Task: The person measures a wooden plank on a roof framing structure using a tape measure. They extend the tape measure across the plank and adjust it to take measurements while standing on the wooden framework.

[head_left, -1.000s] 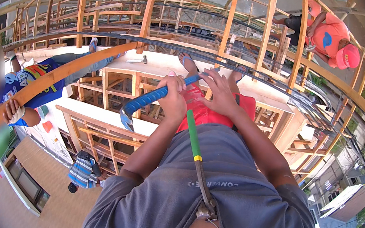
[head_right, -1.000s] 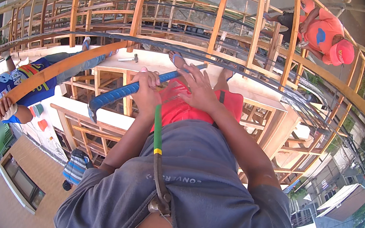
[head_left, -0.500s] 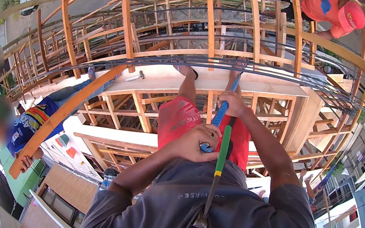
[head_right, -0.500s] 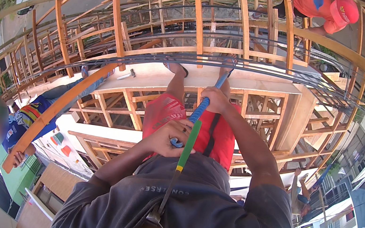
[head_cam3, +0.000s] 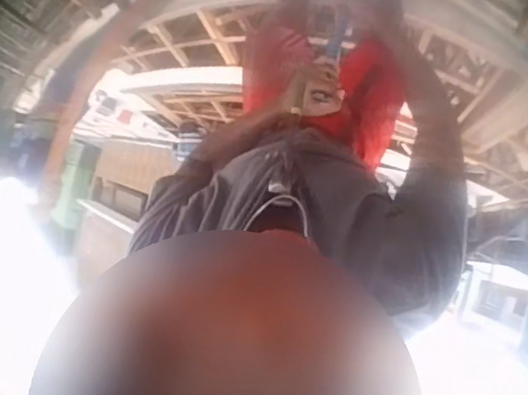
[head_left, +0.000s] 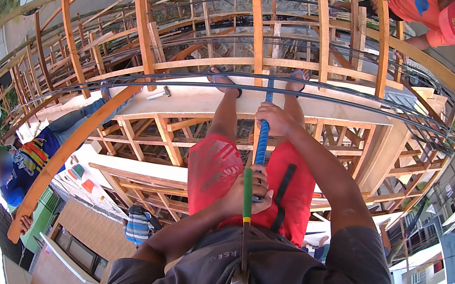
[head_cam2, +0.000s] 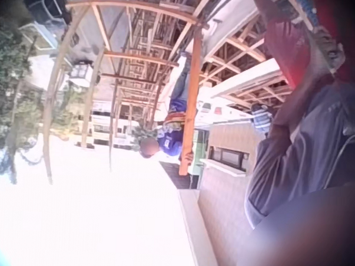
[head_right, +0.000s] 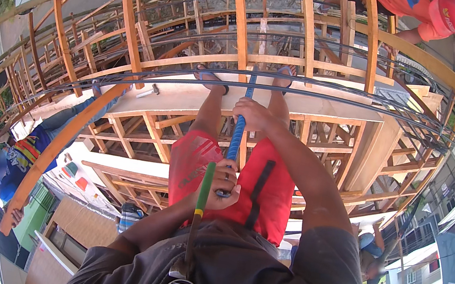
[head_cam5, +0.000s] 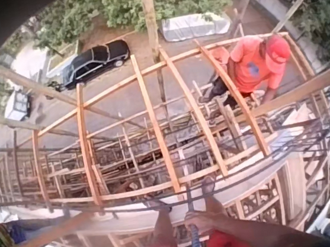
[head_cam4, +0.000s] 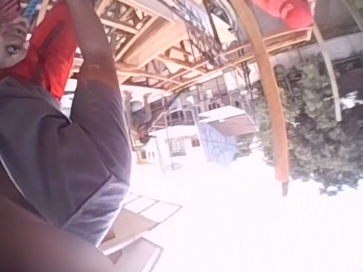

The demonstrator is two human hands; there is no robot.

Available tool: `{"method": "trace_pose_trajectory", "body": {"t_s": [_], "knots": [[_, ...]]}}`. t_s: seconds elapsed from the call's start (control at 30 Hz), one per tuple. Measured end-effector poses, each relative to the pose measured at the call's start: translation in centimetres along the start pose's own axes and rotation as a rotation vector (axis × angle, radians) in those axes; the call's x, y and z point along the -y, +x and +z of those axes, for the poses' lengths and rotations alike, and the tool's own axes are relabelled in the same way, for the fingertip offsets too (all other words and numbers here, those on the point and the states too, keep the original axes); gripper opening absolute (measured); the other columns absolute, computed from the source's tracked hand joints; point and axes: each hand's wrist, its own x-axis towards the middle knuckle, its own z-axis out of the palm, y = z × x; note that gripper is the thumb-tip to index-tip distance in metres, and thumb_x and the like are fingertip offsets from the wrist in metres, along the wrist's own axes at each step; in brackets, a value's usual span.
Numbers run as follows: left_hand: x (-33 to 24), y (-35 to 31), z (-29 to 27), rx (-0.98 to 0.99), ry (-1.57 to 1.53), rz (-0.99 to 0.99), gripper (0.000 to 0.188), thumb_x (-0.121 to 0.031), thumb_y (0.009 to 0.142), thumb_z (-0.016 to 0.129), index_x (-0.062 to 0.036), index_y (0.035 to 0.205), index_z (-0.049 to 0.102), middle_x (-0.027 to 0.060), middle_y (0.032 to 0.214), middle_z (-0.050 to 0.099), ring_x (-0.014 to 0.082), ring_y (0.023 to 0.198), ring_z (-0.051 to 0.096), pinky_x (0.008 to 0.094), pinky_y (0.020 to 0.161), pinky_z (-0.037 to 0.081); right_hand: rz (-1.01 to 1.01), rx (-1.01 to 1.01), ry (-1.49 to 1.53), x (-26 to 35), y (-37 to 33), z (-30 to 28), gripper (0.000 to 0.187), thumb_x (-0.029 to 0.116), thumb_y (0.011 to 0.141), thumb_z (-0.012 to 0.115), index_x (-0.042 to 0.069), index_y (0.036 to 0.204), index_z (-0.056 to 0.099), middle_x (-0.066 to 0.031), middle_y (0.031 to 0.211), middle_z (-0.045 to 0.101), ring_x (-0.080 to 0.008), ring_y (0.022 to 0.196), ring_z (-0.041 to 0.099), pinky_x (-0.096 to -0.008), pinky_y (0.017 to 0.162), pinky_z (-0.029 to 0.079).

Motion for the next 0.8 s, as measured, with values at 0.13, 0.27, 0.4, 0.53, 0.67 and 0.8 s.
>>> {"method": "trace_pose_trajectory", "body": {"t_s": [0.13,0.27,0.4,0.53,0.67,0.8], "knots": [[0.7,1.2,1.5,-0.116,0.021,-0.026,0.025,0.001,0.071,0.073,-0.0051,0.055,0.055,0.0043,0.055,0.054,0.0219,0.057,0.055,0.037,0.077,0.049,0.019,-0.094,-0.086,-0.4,-0.6,-0.9,0.018,0.01,0.071,0.074,0.008,0.079,0.058,-0.0078,0.092,0.06,-0.0306,0.097,0.058,-0.0399,0.092,0.047],[-0.3,4.1,3.9,-0.198,0.023,-0.003,0.023,-0.002,0.072,0.074,-0.005,0.057,0.058,0.0046,0.057,0.056,0.0219,0.058,0.055,0.0368,0.078,0.048,0.14,-0.235,-0.209,1.6,-1.7,-3.3,0.012,0.013,0.083,0.07,0.007,0.091,0.064,-0.0126,0.105,0.062,-0.033,0.11,0.059,-0.0407,0.092,0.05],[-0.2,6.2,7.9,-0.228,0.036,0.019,0.02,-0.007,0.076,0.075,-0.0057,0.061,0.062,0.0044,0.058,0.059,0.0222,0.058,0.055,0.037,0.076,0.045,0.412,-0.42,-0.313,2.1,-4.6,-2.9,0.019,0.022,0.095,0.064,0.007,0.106,0.069,-0.0146,0.117,0.064,-0.0327,0.109,0.063,-0.0398,0.089,0.054],[0.7,6.3,10.9,-0.223,0.068,0.027,0.027,-0.003,0.077,0.073,-0.0061,0.057,0.055,0.0044,0.057,0.056,0.0216,0.058,0.056,0.0374,0.076,0.046,0.948,-0.776,0.927,0.0,-8.0,-0.6,0.034,0.034,0.103,0.053,0.007,0.122,0.063,-0.0124,0.112,0.065,-0.0247,0.091,0.067,-0.0322,0.077,0.058],[1.1,4.3,13.0,-0.093,0.114,0.055,0.028,-0.011,0.08,0.076,-0.0081,0.059,0.057,0.002,0.058,0.057,0.0195,0.061,0.058,0.0363,0.08,0.044,1.308,-0.833,1.71,3.4,-7.0,-2.5,0.039,0.037,0.104,0.052,0.006,0.128,0.054,-0.0092,0.094,0.065,-0.0154,0.067,0.06,-0.0233,0.052,0.051],[1.5,2.2,14.7,0.347,0.142,0.056,0.025,-0.027,0.084,0.074,-0.007,0.095,0.064,0.0095,0.095,0.063,0.0246,0.101,0.058,0.0449,0.099,0.038,1.37,-0.557,1.644,2.2,-10.6,-2.4,0.026,0.031,0.101,0.059,0.007,0.108,0.051,-0.0043,0.076,0.054,-0.0082,0.053,0.044,-0.0206,0.041,0.036]]}}
